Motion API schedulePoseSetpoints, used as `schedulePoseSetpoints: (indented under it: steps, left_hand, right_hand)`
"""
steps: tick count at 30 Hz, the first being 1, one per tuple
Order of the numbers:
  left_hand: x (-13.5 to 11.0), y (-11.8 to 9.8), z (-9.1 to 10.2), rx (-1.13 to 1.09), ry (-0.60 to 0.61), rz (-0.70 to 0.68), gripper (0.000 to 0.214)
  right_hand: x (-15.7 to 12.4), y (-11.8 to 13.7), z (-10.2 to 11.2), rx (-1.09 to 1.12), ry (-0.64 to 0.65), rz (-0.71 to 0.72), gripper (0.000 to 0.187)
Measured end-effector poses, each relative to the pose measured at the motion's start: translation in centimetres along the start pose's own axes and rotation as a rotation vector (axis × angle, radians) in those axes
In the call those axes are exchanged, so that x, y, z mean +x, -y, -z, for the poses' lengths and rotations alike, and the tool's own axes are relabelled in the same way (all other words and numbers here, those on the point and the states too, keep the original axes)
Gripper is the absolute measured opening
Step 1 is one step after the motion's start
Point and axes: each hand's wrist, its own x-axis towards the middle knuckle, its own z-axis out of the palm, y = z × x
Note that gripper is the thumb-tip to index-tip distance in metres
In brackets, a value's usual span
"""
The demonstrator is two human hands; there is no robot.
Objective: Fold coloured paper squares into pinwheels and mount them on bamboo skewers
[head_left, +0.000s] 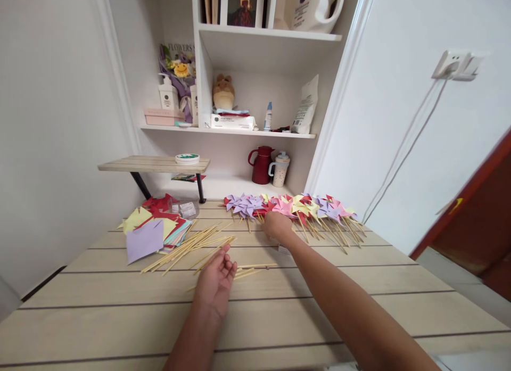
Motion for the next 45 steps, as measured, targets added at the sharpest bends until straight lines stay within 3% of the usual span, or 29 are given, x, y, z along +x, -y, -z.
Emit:
schedulePoseSetpoints:
  steps: [3, 9, 12, 15, 19, 24, 28, 32, 34, 38, 40, 42, 45]
  left_hand:
    - [0.1, 0.1, 0.1, 0.000, 0.004, -0.001, 0.019]
    - [0.3, 0.0, 0.1, 0.013, 0.009, -0.003, 0.021]
    - [0.1, 0.0, -0.2, 0.019, 0.037, -0.069, 0.018]
    - [-0.6, 0.1, -0.1, 0.057, 0.126, -0.260, 0.014]
    - [-2.2, 0.3, 1.2, 0.264, 0.209, -0.429, 0.025]
    - [-3.8, -0.4, 4.3, 0.681, 0.079, -0.556, 0.033]
    - [-4.6, -2.5, 7.8, 0.852, -0.083, -0.613, 0.042]
    - [-5.3, -5.4, 11.4, 0.958, -0.314, -0.692, 0.050]
    - [-5.5, -6.7, 12.6, 1.045, -0.355, -0.761, 0.047]
    - [-5.3, -8.4, 13.2, 1.258, -0.368, -1.096, 0.042]
    - [-4.9, -8.9, 12.8, 1.406, -0.458, -1.190, 0.043]
    - [-4.3, -9.3, 12.4, 1.581, -0.543, -1.137, 0.044]
    - [-3.2, -9.6, 12.1, 1.756, -0.577, -0.881, 0.047]
  right_hand:
    - [-0.1, 0.1, -0.1, 0.013, 0.021, 0.022, 0.030]
    - [-0.5, 0.0, 0.4, 0.078, 0.015, 0.056, 0.056]
    - [-1.3, -0.5, 0.6, 0.136, 0.012, 0.143, 0.050]
    - [-2.4, -0.5, 0.4, 0.196, -0.004, 0.283, 0.036]
    - [-3.5, 0.9, -0.6, 0.275, -0.046, 0.484, 0.021]
    - [-3.2, 3.1, -1.7, 0.395, -0.062, 0.684, 0.036]
    - [-4.0, 3.4, -0.3, 0.451, 0.114, 0.767, 0.034]
    - [-7.1, 2.1, 2.2, 0.193, 0.189, 0.725, 0.071]
    - [-8.6, 1.1, 2.8, 0.041, 0.242, 0.669, 0.077]
    - [-10.2, -0.5, 2.0, -0.168, 0.230, 0.593, 0.068]
    - [-10.1, -0.9, 1.0, -0.167, 0.223, 0.568, 0.052]
    - [-9.8, -0.8, 0.1, -0.153, 0.187, 0.546, 0.035]
    - [-9.2, -0.1, -0.8, -0.105, 0.159, 0.621, 0.021]
